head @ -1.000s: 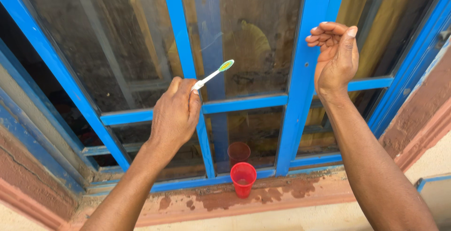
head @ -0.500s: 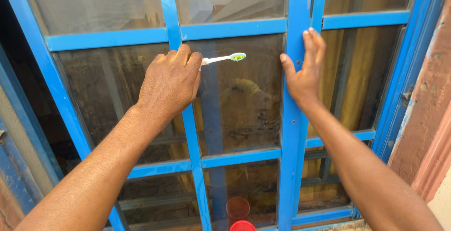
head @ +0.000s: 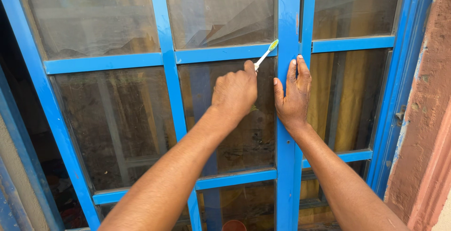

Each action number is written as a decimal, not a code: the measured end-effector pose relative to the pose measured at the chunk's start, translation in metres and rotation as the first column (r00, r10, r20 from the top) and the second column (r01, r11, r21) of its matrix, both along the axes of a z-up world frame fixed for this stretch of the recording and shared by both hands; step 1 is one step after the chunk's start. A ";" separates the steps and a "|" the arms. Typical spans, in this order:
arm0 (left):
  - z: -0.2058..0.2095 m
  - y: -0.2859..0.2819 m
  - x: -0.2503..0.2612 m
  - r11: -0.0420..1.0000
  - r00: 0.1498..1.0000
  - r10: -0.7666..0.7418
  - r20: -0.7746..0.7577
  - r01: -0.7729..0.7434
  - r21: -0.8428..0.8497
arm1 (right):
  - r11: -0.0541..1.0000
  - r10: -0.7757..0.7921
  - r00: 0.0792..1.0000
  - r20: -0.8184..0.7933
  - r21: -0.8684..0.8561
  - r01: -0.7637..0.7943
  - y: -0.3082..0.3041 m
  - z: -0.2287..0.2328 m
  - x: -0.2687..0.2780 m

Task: The person scrubs the frame and glass of a blue window using a toothbrush and water from a red cup, then washes a red cloth in a bucket.

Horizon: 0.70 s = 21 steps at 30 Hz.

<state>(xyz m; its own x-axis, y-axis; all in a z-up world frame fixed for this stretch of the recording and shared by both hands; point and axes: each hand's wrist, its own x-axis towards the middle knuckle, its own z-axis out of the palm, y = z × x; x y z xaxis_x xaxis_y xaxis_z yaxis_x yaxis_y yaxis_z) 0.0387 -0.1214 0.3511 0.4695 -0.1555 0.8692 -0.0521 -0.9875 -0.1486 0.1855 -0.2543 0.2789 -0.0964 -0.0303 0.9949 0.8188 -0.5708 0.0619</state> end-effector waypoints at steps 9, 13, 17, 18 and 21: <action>-0.027 -0.012 -0.004 0.985 0.999 0.039 -0.036 -0.044 -0.167 | 1.000 0.007 1.000 -0.015 0.007 -0.006 0.000 0.001 0.001; -0.020 0.009 -0.013 0.970 0.993 -0.025 0.119 0.053 -0.237 | 1.000 0.012 1.000 -0.008 0.004 -0.012 0.000 -0.001 0.001; -0.021 -0.003 -0.006 0.980 0.986 0.009 0.164 0.025 -0.200 | 1.000 0.031 0.999 -0.016 0.000 -0.031 -0.001 -0.001 0.002; -0.021 -0.009 -0.003 0.982 0.982 -0.001 0.190 0.037 -0.184 | 1.000 0.024 1.000 -0.012 0.000 -0.024 0.000 -0.001 0.003; -0.025 -0.022 0.000 0.939 0.984 -0.130 0.122 0.161 -0.304 | 1.000 0.008 1.000 -0.003 -0.002 -0.008 0.000 -0.002 0.006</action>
